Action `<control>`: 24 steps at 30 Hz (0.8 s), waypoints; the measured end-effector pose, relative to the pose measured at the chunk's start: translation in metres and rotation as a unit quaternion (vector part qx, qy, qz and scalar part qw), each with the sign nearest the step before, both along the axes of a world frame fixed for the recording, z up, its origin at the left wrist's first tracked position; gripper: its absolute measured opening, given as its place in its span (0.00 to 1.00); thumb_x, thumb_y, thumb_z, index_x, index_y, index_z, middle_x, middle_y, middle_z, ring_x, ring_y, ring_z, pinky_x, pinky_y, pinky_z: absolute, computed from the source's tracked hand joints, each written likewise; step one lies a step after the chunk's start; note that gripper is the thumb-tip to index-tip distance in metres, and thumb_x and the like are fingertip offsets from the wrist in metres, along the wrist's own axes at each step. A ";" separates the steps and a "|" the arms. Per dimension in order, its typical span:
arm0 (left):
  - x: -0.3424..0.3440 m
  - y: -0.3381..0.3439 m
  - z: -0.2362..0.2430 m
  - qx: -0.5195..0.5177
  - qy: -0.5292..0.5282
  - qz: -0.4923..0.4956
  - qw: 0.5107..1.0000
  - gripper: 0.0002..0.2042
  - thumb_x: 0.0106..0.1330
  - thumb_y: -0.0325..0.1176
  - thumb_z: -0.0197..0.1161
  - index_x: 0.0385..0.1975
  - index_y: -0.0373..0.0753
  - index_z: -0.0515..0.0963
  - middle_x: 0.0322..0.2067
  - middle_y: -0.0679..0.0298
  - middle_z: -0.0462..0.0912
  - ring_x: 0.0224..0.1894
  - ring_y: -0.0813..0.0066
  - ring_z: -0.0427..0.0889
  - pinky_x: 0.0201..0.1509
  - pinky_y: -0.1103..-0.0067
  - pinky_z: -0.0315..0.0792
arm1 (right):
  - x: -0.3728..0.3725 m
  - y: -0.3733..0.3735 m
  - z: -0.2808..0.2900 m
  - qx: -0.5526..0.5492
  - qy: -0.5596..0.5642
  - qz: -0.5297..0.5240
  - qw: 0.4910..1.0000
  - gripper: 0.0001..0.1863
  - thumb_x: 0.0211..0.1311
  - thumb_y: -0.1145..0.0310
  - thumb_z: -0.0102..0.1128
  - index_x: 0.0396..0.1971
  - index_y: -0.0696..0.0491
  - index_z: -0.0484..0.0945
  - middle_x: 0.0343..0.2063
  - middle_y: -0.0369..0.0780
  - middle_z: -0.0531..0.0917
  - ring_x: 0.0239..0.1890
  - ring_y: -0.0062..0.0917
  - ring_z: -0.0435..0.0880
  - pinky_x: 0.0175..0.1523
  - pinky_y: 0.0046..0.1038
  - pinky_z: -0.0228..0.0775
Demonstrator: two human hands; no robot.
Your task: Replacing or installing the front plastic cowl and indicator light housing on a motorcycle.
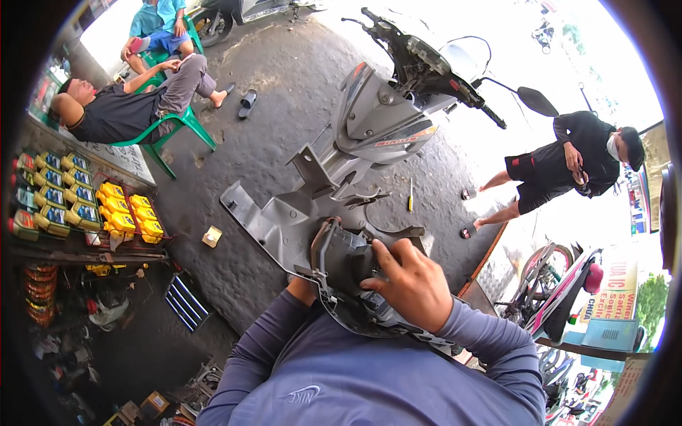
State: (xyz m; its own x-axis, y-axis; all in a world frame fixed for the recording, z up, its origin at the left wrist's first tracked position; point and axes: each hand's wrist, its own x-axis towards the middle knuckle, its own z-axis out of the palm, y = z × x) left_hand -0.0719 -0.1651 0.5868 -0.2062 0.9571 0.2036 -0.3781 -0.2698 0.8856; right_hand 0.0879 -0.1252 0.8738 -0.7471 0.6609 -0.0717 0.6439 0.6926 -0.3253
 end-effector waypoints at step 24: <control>-0.091 -0.004 0.044 -0.162 -0.364 -0.173 0.901 0.20 0.76 0.36 0.48 0.64 0.39 0.62 0.54 0.59 0.76 0.54 0.71 0.77 0.58 0.73 0.74 | -0.078 0.034 -0.059 -0.306 0.256 0.028 0.917 0.37 0.60 0.63 0.64 0.66 0.58 0.59 0.69 0.54 0.54 0.71 0.49 0.55 0.72 0.42 0.51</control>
State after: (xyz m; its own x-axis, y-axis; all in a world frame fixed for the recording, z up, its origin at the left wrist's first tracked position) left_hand -0.1633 -0.1690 0.6307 0.1501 0.9745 -0.1670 -0.9018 0.2042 0.3808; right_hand 0.0095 -0.0908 0.8148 -0.8175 0.5740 -0.0473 0.2682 0.3067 -0.9132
